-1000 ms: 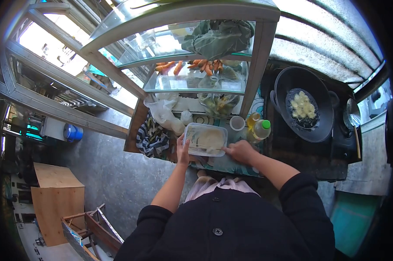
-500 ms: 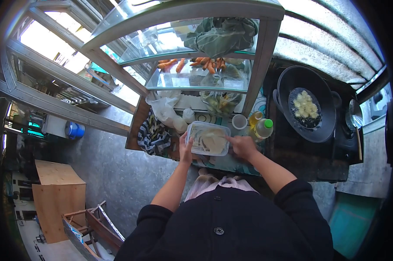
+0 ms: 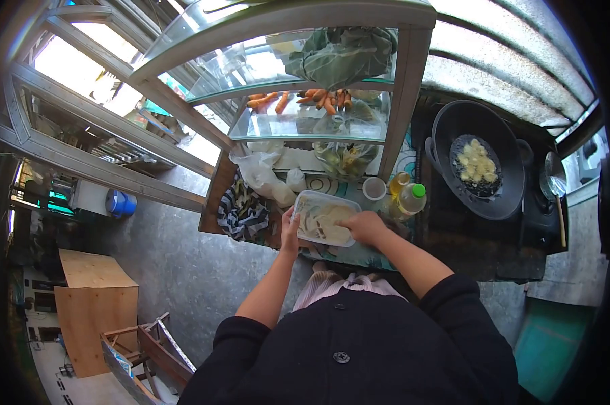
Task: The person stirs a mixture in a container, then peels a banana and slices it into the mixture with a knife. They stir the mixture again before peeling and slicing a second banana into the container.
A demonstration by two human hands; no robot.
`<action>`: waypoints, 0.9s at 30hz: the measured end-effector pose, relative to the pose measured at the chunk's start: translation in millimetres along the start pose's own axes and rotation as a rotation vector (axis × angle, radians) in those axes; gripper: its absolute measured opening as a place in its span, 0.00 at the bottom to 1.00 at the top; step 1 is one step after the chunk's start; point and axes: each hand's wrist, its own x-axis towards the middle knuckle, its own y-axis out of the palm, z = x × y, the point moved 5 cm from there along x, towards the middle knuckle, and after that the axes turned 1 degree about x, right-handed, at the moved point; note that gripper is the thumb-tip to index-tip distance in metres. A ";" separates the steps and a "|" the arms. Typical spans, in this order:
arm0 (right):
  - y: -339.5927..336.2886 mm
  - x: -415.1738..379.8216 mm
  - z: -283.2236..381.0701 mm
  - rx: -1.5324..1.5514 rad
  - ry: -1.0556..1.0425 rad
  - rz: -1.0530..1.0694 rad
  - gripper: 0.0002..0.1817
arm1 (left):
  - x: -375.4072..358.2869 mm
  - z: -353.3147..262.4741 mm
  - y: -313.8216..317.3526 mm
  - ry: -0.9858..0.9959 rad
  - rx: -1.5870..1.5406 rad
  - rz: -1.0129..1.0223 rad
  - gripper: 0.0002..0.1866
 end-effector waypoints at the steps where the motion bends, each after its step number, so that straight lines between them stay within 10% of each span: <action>1: -5.9 1.2 -5.4 0.000 0.002 -0.004 0.22 | -0.7 -1.4 0.0 0.002 0.001 0.003 0.29; 9: -6.4 19.6 6.7 0.217 -0.050 -0.445 0.24 | -6.7 -12.2 11.8 0.052 0.018 0.040 0.29; 12: -0.5 0.0 -4.9 -0.031 -0.019 0.040 0.23 | -14.8 -18.1 8.1 -0.009 0.005 -0.043 0.29; 21: 5.0 14.4 -12.0 0.363 0.142 -0.356 0.23 | -5.8 -10.5 13.2 0.078 0.101 0.054 0.29; 24: 20.3 2.0 -30.6 0.213 0.065 -0.002 0.20 | -1.5 -11.3 8.3 0.074 0.065 0.044 0.29; 27: 7.6 1.8 -37.4 0.155 0.027 -0.137 0.23 | -4.5 -12.3 8.8 0.049 0.042 0.050 0.29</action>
